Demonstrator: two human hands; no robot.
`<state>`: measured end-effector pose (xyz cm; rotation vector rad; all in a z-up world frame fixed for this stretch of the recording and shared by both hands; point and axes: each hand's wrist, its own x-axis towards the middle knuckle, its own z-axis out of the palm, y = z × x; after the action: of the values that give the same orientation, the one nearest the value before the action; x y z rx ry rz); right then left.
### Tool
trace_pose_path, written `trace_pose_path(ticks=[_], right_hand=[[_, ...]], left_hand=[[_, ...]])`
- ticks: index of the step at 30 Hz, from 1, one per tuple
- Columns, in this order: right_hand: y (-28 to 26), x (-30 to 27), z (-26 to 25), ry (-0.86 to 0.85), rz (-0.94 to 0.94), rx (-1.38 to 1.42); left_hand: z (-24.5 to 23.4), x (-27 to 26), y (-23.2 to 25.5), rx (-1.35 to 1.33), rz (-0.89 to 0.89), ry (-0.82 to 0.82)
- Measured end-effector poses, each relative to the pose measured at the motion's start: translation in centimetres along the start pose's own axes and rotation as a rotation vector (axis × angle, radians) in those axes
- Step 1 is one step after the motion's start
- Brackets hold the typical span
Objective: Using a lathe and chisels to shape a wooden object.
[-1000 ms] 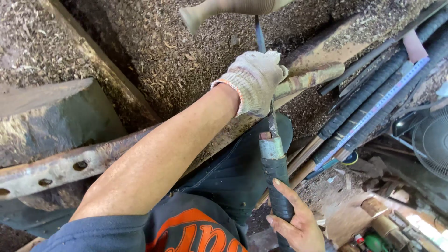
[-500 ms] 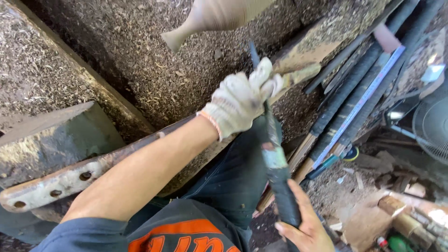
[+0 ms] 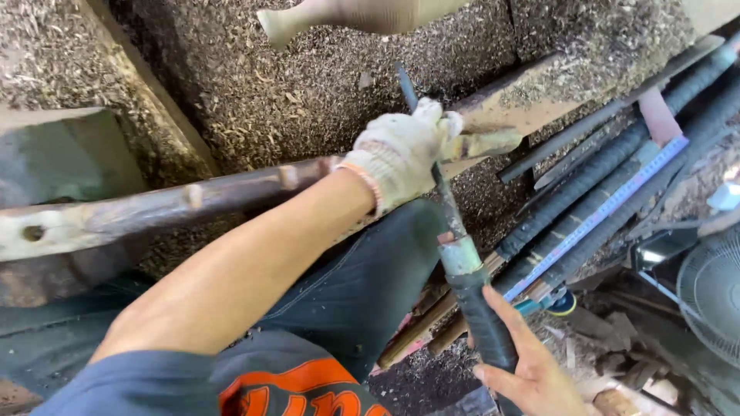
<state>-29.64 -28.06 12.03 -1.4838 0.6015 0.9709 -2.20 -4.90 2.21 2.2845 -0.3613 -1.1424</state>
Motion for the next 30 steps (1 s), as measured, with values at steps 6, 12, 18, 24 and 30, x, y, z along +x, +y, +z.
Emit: trace_pose_path(ticks=[6, 12, 18, 24, 30], right_hand=[[-1.2, 3.6, -2.6, -0.095, 0.085, -0.050], [1.8, 4.6, -4.4, -0.126, 0.112, -0.040], [2.2, 4.4, -2.6, -0.109, 0.067, 0.000], [2.5, 3.4, -0.7, -0.046, 0.011, -0.044], [2.5, 3.0, 1.9, 0.022, -0.003, -0.091]], left_hand=[[-0.8, 1.8, 0.0, 0.248, 0.102, -0.028], [-0.3, 2.0, 0.0, 0.282, 0.034, -0.024], [-0.3, 2.3, 0.2, 0.359, 0.079, -0.049], [0.5, 2.9, -0.9, 0.337, 0.120, -0.027], [-0.1, 2.7, -1.3, 0.336, 0.269, 0.027]])
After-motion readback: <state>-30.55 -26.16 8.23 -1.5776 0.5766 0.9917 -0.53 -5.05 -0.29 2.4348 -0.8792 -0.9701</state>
